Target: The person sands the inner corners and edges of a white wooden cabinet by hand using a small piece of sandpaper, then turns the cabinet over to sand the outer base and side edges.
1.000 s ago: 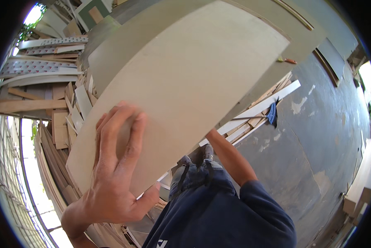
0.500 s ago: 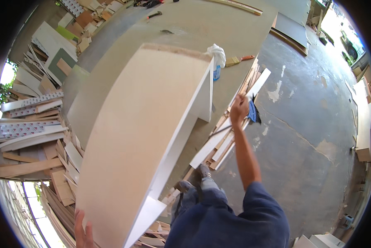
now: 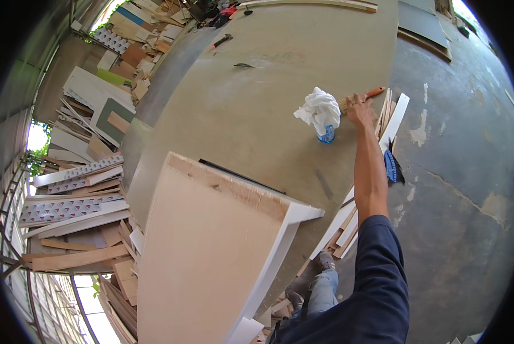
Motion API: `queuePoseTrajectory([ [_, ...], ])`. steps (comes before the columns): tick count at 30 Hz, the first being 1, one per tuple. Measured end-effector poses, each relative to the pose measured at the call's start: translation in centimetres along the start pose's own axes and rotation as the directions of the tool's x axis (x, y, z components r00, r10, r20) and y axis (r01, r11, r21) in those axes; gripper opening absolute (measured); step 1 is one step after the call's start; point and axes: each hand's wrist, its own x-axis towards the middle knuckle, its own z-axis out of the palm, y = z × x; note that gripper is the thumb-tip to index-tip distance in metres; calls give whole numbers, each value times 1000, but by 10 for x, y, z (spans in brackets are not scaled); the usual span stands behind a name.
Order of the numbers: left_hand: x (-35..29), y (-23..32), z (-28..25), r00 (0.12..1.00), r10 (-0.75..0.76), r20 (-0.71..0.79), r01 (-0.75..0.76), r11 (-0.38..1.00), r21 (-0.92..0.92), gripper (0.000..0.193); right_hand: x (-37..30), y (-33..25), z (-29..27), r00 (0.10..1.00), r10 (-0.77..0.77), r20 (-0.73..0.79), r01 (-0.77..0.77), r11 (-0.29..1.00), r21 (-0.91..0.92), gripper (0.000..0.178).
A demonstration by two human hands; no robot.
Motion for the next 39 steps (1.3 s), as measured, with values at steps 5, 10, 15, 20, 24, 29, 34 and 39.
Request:
queuePoseTrajectory([
  [5,8,8,1,999,21,36,-15,986,-168,83,21,-7,10,979,125,-161,-129,991,-15,52],
  [10,8,24,0,998,-56,28,61,957,-285,93,30,-15,18,927,246,-284,-253,967,10,56],
  [15,9,24,6,996,26,82,-12,986,-167,106,49,-15,25,918,233,-321,-238,971,24,43],
  [20,7,18,6,996,-75,43,81,984,-161,100,13,31,-7,969,245,-19,-231,934,272,34],
  [24,8,2,-1,999,-5,47,15,976,-215,93,-131,94,-42,806,219,-550,260,705,660,23],
  [29,2,-1,-3,998,7,55,2,987,-163,82,-353,93,-117,841,-168,-514,471,694,545,19],
  [34,7,15,-8,977,157,146,-189,954,233,60,-399,18,-117,664,-654,-361,731,469,496,39],
  [39,15,12,-10,955,271,122,-287,946,153,58,-371,-44,-73,503,-748,-432,842,312,441,41],
])
